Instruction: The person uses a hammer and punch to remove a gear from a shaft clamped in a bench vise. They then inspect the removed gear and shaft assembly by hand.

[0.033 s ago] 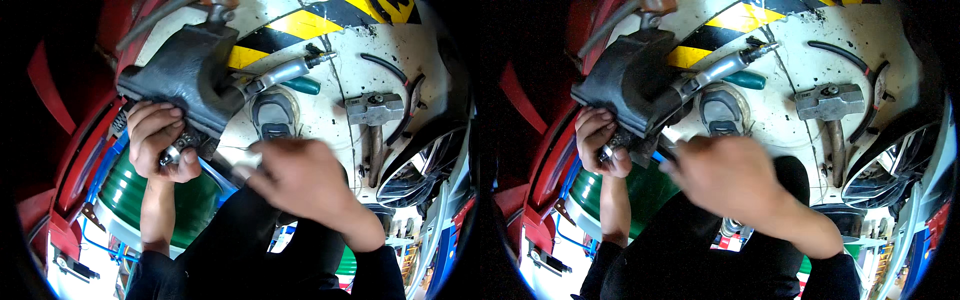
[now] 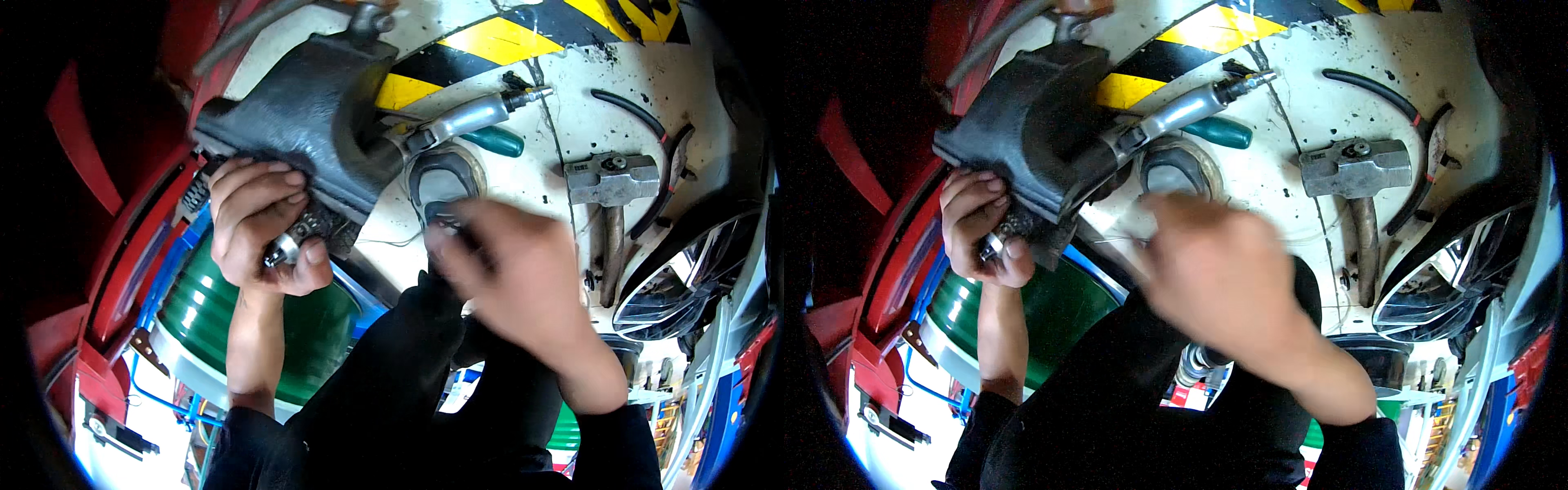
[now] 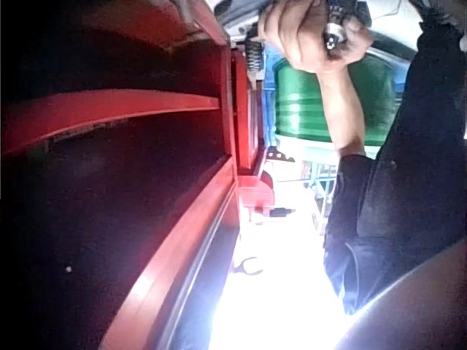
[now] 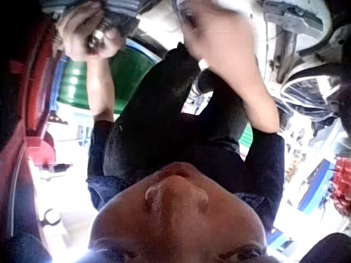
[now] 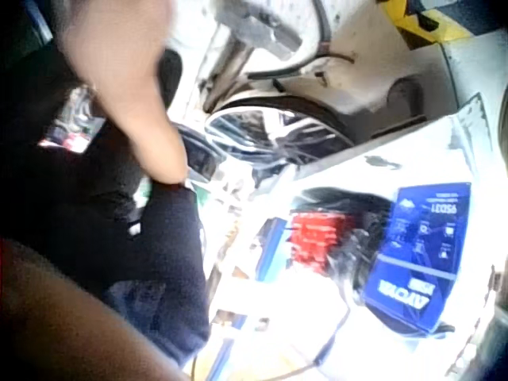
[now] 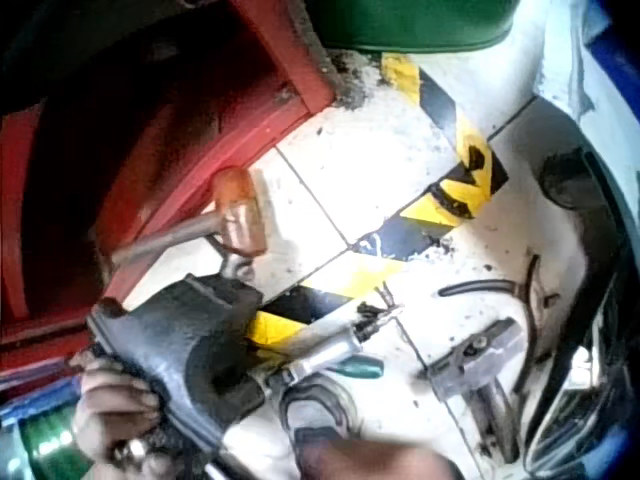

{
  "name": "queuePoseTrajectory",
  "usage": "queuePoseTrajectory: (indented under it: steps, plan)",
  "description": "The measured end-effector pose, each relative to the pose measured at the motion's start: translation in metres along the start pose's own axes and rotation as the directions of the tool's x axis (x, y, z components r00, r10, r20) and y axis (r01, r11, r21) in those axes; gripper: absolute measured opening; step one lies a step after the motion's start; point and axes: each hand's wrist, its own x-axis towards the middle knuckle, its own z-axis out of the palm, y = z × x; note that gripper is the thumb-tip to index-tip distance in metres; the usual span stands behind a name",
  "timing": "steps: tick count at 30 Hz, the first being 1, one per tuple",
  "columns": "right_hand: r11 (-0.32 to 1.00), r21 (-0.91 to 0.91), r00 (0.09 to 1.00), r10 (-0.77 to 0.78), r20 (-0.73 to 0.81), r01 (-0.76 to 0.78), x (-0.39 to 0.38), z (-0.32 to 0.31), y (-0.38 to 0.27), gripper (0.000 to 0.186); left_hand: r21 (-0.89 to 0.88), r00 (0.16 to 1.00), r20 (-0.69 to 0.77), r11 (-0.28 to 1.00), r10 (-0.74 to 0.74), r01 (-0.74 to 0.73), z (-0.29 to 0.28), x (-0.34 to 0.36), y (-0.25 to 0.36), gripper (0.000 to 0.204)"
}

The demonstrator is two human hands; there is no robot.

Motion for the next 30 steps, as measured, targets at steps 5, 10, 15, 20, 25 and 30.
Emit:
queuePoseTrajectory:
  steps: [5,10,15,20,25,30]
  plan:
    - [0.899,-0.32,0.936,0.209,-0.284,-0.298,0.001,0.016,0.048,0.035,-0.091,0.992,0.064,0.991,0.106,-0.1,-0.006,0.004,-0.004,0.023]
    - [0.866,-0.425,0.958,0.185,-0.22,-0.265,0.014,0.042,0.077,0.036,-0.153,0.949,0.168,0.958,0.267,-0.243,-0.005,0.016,-0.012,0.027]
    - [0.762,-0.631,0.988,0.143,-0.056,-0.146,-0.004,0.049,0.078,0.036,-0.186,0.953,0.046,0.94,0.299,-0.286,-0.005,0.019,-0.024,0.057]
    - [0.717,-0.697,0.98,0.143,0.141,-0.004,-0.021,0.026,0.09,0.045,-0.177,0.959,-0.243,0.965,0.145,-0.191,0.002,0.009,-0.029,0.075]
    - [0.831,-0.55,0.976,0.177,0.13,-0.077,-0.047,0.014,0.06,0.044,-0.227,0.931,-0.228,0.914,0.285,-0.336,0.012,0.018,-0.035,0.076]
    - [0.937,-0.343,0.997,0.055,-0.046,-0.068,-0.079,-0.015,0.031,0.037,-0.292,0.925,-0.167,0.879,0.342,-0.377,0.009,0.026,-0.036,0.067]
